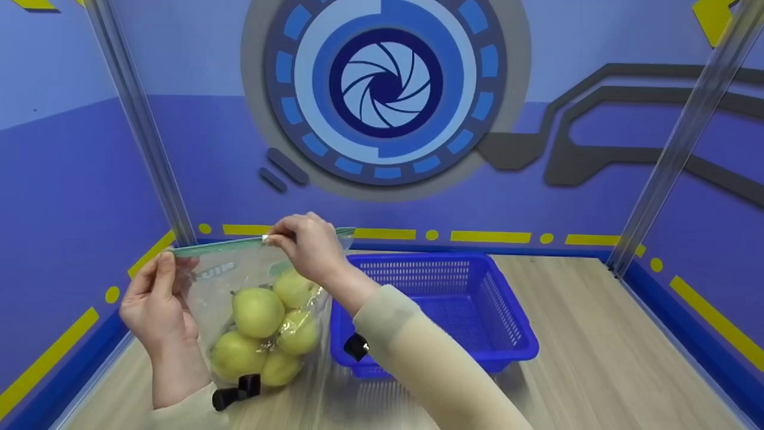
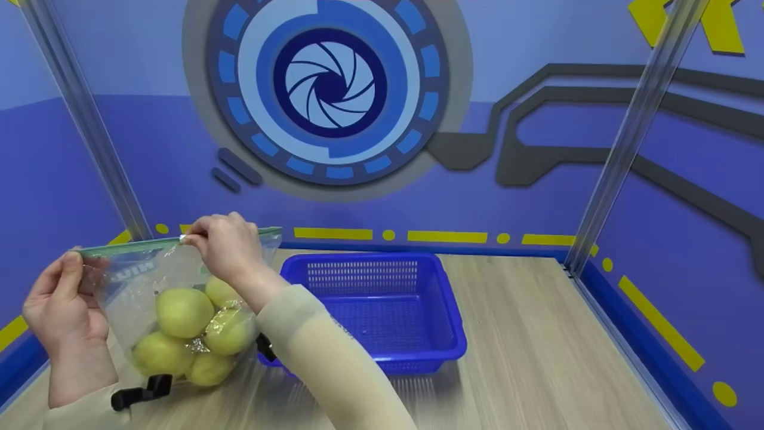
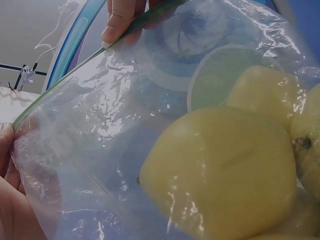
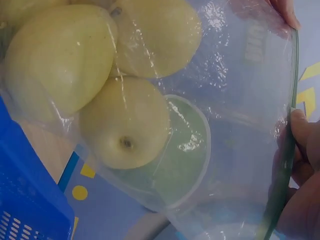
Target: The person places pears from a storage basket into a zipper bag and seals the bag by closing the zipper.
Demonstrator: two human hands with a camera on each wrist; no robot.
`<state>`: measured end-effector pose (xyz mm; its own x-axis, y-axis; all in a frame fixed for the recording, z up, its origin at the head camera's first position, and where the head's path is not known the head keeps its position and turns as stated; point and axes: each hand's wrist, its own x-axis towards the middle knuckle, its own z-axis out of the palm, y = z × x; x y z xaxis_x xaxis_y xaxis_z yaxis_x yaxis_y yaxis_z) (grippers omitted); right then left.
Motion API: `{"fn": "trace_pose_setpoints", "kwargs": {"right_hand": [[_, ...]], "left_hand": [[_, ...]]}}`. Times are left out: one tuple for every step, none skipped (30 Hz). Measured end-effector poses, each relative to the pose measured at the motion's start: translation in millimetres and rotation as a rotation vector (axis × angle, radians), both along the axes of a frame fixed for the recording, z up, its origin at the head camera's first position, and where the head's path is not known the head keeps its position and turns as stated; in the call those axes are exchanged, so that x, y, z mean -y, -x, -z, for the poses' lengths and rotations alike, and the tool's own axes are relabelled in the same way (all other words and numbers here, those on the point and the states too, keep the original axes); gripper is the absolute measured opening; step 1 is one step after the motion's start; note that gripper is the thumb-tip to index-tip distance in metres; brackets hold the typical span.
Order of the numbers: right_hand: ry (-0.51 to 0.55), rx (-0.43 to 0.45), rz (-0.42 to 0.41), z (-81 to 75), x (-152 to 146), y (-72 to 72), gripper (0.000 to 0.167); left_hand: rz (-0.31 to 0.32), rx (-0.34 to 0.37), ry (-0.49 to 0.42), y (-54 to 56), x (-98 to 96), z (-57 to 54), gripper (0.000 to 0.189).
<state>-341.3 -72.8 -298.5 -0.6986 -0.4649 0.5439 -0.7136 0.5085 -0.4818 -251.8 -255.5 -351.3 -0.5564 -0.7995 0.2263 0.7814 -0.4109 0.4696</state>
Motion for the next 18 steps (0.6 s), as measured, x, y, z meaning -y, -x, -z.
{"fn": "trace_pose_setpoints", "kwargs": {"right_hand": [[0.004,0.003,0.0,0.4,-1,1.1,0.019],[0.005,0.003,0.001,0.5,-2,1.9,0.019],[0.008,0.007,0.002,0.7,-3,2.9,0.019],[0.009,0.011,0.002,0.7,-4,3.8,0.019],[0.01,0.011,0.002,0.9,-5,5.0,0.019],[0.012,0.013,0.002,1.1,-6,6.0,0.02],[0.012,0.012,0.002,1.2,-8,6.9,0.02],[0.01,0.01,0.004,1.2,-9,7.7,0.02],[0.009,0.01,0.005,1.3,-11,8.7,0.02],[0.009,0.007,0.005,1.7,-13,9.6,0.02],[0.01,0.005,0.006,2.1,-14,10.7,0.02],[0.011,0.006,0.006,2.3,-16,11.7,0.02],[0.014,0.007,0.003,2.7,-18,12.7,0.02],[0.016,0.01,0.002,3.1,-19,13.7,0.02],[0.015,0.008,0.003,3.6,-21,14.7,0.02],[0.016,0.007,0.005,4.0,-22,15.6,0.02],[0.017,0.006,0.007,4.4,-23,16.7,0.02],[0.018,0.007,0.009,4.9,-24,17.8,0.02]], "left_hand": [[0.0,-0.001,-0.001,0.0,0.1,0.1,0.032],[0.001,-0.001,-0.003,0.0,0.3,0.1,0.032],[0.001,-0.002,-0.004,0.1,0.5,0.2,0.033],[0.002,-0.001,-0.006,0.2,0.7,0.4,0.033],[0.002,-0.001,-0.009,0.4,0.8,0.5,0.033],[0.001,-0.001,-0.011,0.5,0.9,0.6,0.033],[0.0,-0.002,-0.011,0.6,1.0,0.6,0.033],[-0.001,-0.003,-0.011,0.7,1.1,0.6,0.033],[-0.002,-0.008,-0.011,0.9,1.2,0.7,0.032],[-0.001,-0.013,-0.013,1.0,1.3,0.6,0.031],[-0.001,-0.015,-0.015,1.0,1.5,0.6,0.031],[-0.001,-0.016,-0.015,1.0,1.6,0.7,0.031],[-0.001,-0.016,-0.017,1.0,1.8,0.6,0.031],[-0.001,-0.016,-0.02,1.1,1.9,0.6,0.03],[0.001,-0.015,-0.023,1.1,2.0,0.5,0.03],[0.002,-0.011,-0.026,1.0,2.0,0.6,0.03],[0.002,-0.007,-0.026,0.9,1.9,0.6,0.03],[0.002,-0.004,-0.026,0.8,1.7,0.6,0.031]]}}
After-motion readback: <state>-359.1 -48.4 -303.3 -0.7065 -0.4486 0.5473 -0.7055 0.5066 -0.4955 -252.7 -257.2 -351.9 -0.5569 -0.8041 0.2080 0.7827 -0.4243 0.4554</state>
